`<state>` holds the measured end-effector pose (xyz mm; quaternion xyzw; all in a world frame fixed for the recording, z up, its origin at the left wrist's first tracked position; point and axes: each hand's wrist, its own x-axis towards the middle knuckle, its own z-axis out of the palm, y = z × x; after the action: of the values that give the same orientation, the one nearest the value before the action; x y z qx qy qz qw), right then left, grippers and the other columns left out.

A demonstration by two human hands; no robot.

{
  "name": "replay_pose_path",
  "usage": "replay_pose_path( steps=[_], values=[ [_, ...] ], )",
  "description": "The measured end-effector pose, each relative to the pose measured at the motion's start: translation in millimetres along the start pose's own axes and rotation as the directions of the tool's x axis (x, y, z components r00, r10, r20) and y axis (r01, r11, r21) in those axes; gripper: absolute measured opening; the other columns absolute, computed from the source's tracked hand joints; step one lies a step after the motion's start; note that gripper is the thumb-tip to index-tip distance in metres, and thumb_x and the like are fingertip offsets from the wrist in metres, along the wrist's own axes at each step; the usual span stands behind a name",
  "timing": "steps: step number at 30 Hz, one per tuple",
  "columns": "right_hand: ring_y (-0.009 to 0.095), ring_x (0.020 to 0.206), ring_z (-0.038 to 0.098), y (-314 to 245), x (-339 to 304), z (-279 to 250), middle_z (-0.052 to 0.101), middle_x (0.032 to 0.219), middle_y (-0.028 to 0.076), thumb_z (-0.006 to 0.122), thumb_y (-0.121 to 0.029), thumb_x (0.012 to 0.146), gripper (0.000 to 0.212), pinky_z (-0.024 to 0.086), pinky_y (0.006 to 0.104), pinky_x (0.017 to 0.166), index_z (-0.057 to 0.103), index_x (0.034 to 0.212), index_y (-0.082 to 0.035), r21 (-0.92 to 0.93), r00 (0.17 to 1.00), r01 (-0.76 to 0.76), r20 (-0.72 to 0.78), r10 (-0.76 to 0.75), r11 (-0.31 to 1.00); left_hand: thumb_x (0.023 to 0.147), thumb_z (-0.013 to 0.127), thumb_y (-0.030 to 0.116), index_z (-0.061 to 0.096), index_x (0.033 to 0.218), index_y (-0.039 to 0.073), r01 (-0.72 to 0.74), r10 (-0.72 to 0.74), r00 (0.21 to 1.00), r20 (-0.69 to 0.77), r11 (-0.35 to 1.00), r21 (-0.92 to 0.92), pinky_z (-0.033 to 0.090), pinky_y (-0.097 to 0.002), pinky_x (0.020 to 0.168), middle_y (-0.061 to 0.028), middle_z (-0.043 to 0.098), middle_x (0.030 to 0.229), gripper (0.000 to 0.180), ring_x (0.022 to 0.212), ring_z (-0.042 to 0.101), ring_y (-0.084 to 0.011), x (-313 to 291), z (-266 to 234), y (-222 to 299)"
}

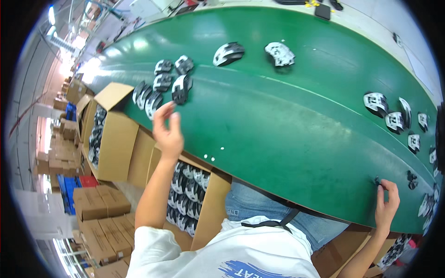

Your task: The person assembles computer mouse shells by inserting small plastic pieces into them by hand and placing the assembled shells into a box, then takes additional plastic pieces from a cardboard box and places them onto the conveyor table.

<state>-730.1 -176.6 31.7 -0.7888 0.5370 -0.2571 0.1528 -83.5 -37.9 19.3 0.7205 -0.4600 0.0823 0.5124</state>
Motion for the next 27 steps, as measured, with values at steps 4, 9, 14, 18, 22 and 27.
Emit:
replay_pose_path(
  steps=[4, 9, 14, 18, 22, 27],
  values=[
    [0.034, 0.092, 0.071, -4, 3, 2, 0.072, 0.098, 0.017, 0.070, 0.005, 0.094, 0.009, 0.055, 0.0395, 0.086, 0.068, 0.103, 0.003, 0.045, 0.999, -0.020, 0.050, 0.017, 0.999, 0.097, 0.069, 0.016, 0.056, 0.149, 0.007, -0.131, 0.127, 0.934, 0.335, 0.991, -0.009, 0.042, -0.0431, 0.115, -0.0176, 0.060, 0.143, 0.055, 0.134, 0.056, -0.0315, 77, 122, 29],
    [0.029, 0.093, 0.071, -10, 1, -1, 0.073, 0.100, 0.016, 0.069, 0.004, 0.094, 0.010, 0.055, 0.0371, 0.088, 0.070, 0.103, 0.004, 0.039, 0.998, 0.058, 0.009, -0.058, 0.998, 0.097, 0.069, 0.051, 0.034, 0.167, 0.010, -0.281, 0.035, 0.895, 0.444, 0.817, 0.503, 0.035, -0.0568, 0.122, -0.0288, 0.041, 0.164, 0.088, 0.148, 0.043, -0.0496, 149, 205, -54],
    [0.026, 0.085, 0.073, -19, -2, 7, 0.075, 0.099, 0.014, 0.075, -0.001, 0.093, 0.010, 0.058, 0.0338, 0.080, 0.074, 0.102, 0.003, 0.252, 0.966, -0.253, 0.011, 0.258, 0.934, 0.101, 0.067, 0.056, 0.053, 0.151, 0.000, -0.160, -0.047, 0.890, 0.453, 0.899, 0.407, 0.046, -0.0449, 0.112, -0.0272, 0.063, 0.142, 0.077, 0.133, 0.060, -0.0386, 158, 184, -27],
    [0.026, 0.084, 0.074, -21, -6, 5, 0.075, 0.099, 0.015, 0.074, 0.000, 0.093, 0.009, 0.059, 0.0343, 0.077, 0.074, 0.102, 0.003, 0.166, 0.963, -0.268, 0.011, 0.270, 0.949, 0.114, 0.054, 0.039, 0.048, 0.155, 0.001, 0.346, -0.206, 0.885, 0.418, 0.891, -0.292, 0.036, -0.0331, 0.120, -0.0106, 0.058, 0.147, 0.056, 0.137, 0.052, -0.0189, 86, 160, 46],
    [0.028, 0.085, 0.075, -26, -3, 13, 0.077, 0.098, 0.014, 0.076, 0.007, 0.087, 0.015, 0.059, 0.0360, 0.077, 0.074, 0.100, 0.000, 0.233, 0.999, -0.010, -0.039, 0.020, 0.972, 0.117, 0.040, 0.043, 0.042, 0.160, 0.004, 0.704, -0.271, 0.707, 0.653, 0.355, -0.615, 0.038, -0.0439, 0.124, -0.0106, 0.053, 0.159, 0.058, 0.146, 0.051, -0.0252, -21, 112, 130],
    [0.024, 0.082, 0.075, -70, 2, 12, 0.078, 0.097, 0.010, 0.080, 0.009, 0.081, 0.024, 0.060, 0.0349, 0.075, 0.076, 0.102, -0.004, 0.332, 0.979, 0.202, -0.046, -0.198, 0.922, 0.114, 0.040, 0.056, 0.048, 0.154, 0.008, 0.951, -0.237, 0.288, 0.928, -0.043, -0.307, 0.055, -0.0472, 0.101, -0.0104, 0.064, 0.144, 0.063, 0.125, 0.065, -0.0260, -122, 118, 216]
  ],
)
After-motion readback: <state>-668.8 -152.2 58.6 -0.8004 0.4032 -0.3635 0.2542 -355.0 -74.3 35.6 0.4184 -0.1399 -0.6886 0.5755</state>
